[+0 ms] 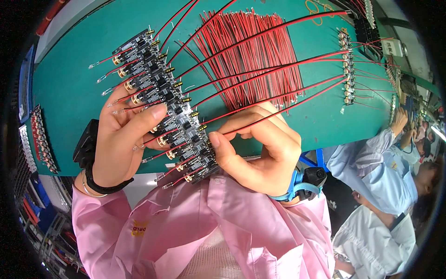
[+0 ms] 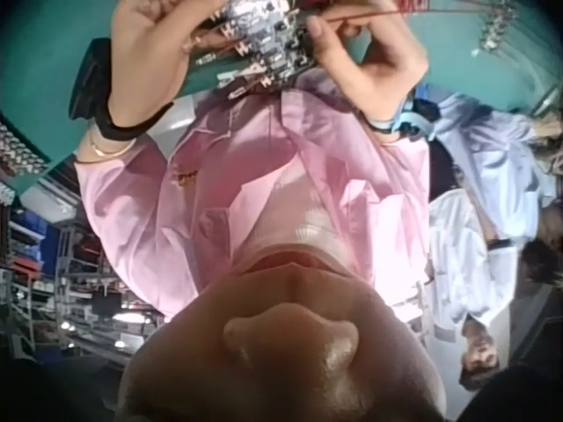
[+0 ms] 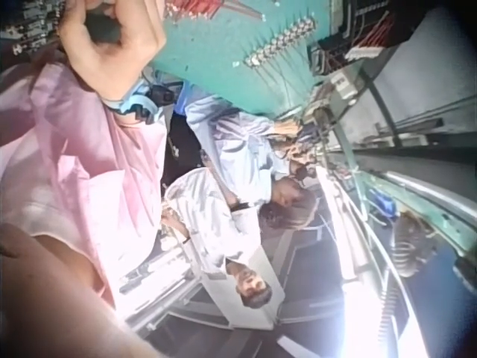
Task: The person picks up red wires from a pile and inserts them into a circuit board before setting it aside and repeating the process with another board.
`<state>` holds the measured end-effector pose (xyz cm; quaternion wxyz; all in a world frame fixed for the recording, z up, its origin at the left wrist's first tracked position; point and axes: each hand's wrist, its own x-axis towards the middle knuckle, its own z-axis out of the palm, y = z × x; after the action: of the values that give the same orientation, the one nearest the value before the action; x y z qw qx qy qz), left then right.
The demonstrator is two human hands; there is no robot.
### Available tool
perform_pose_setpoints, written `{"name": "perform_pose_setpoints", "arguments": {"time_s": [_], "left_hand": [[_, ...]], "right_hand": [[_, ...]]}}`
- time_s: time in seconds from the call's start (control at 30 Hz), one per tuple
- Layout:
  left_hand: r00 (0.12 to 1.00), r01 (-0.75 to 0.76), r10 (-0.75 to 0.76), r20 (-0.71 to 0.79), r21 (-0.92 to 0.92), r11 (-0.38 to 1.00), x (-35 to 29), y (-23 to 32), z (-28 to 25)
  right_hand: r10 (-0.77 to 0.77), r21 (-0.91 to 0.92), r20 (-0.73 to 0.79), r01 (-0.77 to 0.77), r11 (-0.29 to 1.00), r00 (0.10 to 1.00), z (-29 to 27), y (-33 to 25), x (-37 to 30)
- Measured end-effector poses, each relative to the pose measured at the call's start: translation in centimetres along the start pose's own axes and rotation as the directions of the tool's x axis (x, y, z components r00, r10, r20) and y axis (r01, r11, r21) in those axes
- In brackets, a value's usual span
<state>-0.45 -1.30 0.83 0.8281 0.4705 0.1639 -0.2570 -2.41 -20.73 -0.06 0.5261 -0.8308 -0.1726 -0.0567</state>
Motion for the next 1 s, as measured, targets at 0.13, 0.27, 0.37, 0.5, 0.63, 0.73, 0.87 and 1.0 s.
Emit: {"name": "perform_pose_setpoints", "arguments": {"time_s": [0.13,0.27,0.37,0.5,0.63,0.73,0.87,1.0], "left_hand": [[1.000,-0.012,0.012,0.012,0.027,1.000,0.0,-0.7,0.4],[0.999,-0.030,0.030,0.021,0.025,0.999,-0.1,-1.4,1.0],[0.998,-0.040,0.039,0.041,0.039,0.998,-0.3,-1.3,1.0],[0.998,-0.047,0.044,0.051,0.061,0.997,-0.5,-1.2,1.4],[0.998,-0.052,0.050,0.046,0.056,0.997,-0.3,-1.7,2.1],[0.999,-0.038,0.037,0.010,0.044,0.998,-0.2,-1.2,1.3],[1.000,0.004,-0.003,-0.008,0.010,1.000,-0.3,0.0,-0.6],[1.000,0.020,-0.020,-0.023,-0.003,1.000,-0.1,0.1,-1.0]], "right_hand": [[-0.035,-0.005,-0.001,0.035,0.999,0.999,-0.4,0.4,-0.8],[-0.046,-0.001,-0.035,0.046,0.999,0.998,-0.6,0.6,-1.5],[-0.025,-0.008,-0.094,0.024,1.000,0.995,-0.3,0.4,-2.0],[-0.068,-0.008,-0.150,0.068,0.998,0.986,-0.3,0.5,-2.4],[-0.144,-0.036,-0.135,0.141,0.989,0.980,-1.1,1.2,-2.4],[-0.123,-0.051,-0.131,0.117,0.992,0.984,-0.2,0.8,-1.8],[-0.100,-0.112,-0.104,0.089,0.990,0.990,1.6,-0.5,-0.5],[-0.126,-0.173,-0.089,0.109,0.979,0.988,2.0,-0.7,0.0]]}}
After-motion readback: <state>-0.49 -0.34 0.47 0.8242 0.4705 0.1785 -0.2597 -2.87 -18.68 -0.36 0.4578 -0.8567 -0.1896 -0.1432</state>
